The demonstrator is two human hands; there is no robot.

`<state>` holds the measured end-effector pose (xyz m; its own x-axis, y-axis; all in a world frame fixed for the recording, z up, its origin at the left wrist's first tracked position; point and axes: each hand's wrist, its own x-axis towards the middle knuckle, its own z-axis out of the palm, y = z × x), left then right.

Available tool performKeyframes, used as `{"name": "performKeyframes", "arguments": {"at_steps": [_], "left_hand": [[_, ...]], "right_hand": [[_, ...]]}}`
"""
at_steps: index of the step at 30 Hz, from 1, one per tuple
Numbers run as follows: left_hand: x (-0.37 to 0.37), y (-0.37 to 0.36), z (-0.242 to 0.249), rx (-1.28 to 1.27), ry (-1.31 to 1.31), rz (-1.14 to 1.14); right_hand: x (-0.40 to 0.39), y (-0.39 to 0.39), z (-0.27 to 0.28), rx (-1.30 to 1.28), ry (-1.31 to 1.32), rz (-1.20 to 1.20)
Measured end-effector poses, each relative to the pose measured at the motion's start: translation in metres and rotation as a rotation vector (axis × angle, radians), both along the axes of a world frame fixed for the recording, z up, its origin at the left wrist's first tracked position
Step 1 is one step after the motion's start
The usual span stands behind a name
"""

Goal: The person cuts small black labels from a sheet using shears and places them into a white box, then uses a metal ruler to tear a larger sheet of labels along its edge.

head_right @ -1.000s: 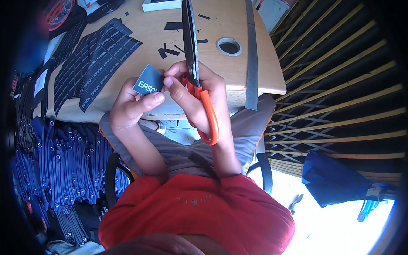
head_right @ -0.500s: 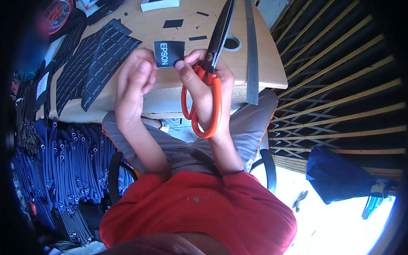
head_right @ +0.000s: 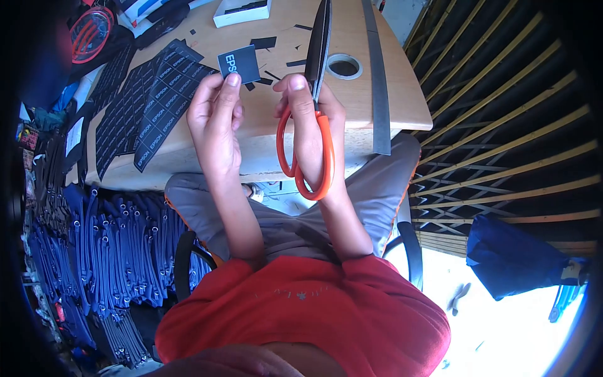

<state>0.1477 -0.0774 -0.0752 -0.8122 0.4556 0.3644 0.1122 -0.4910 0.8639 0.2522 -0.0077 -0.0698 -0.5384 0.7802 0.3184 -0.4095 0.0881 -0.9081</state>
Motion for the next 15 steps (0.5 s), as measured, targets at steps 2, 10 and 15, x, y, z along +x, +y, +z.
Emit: {"name": "performKeyframes", "arguments": {"at_steps": [2, 10, 15], "left_hand": [[-0.001, -0.004, 0.003, 0.003, -0.011, -0.007], [-0.008, -0.012, -0.001, 0.132, 0.088, 0.016], [-0.013, -0.016, -0.005, 0.232, 0.225, 0.044]], "right_hand": [[-0.001, 0.0, -0.002, 0.059, -0.054, -0.038], [0.005, 0.002, 0.003, 0.154, -0.135, 0.095], [0.006, -0.001, 0.007, -0.111, -0.08, 0.301]]}}
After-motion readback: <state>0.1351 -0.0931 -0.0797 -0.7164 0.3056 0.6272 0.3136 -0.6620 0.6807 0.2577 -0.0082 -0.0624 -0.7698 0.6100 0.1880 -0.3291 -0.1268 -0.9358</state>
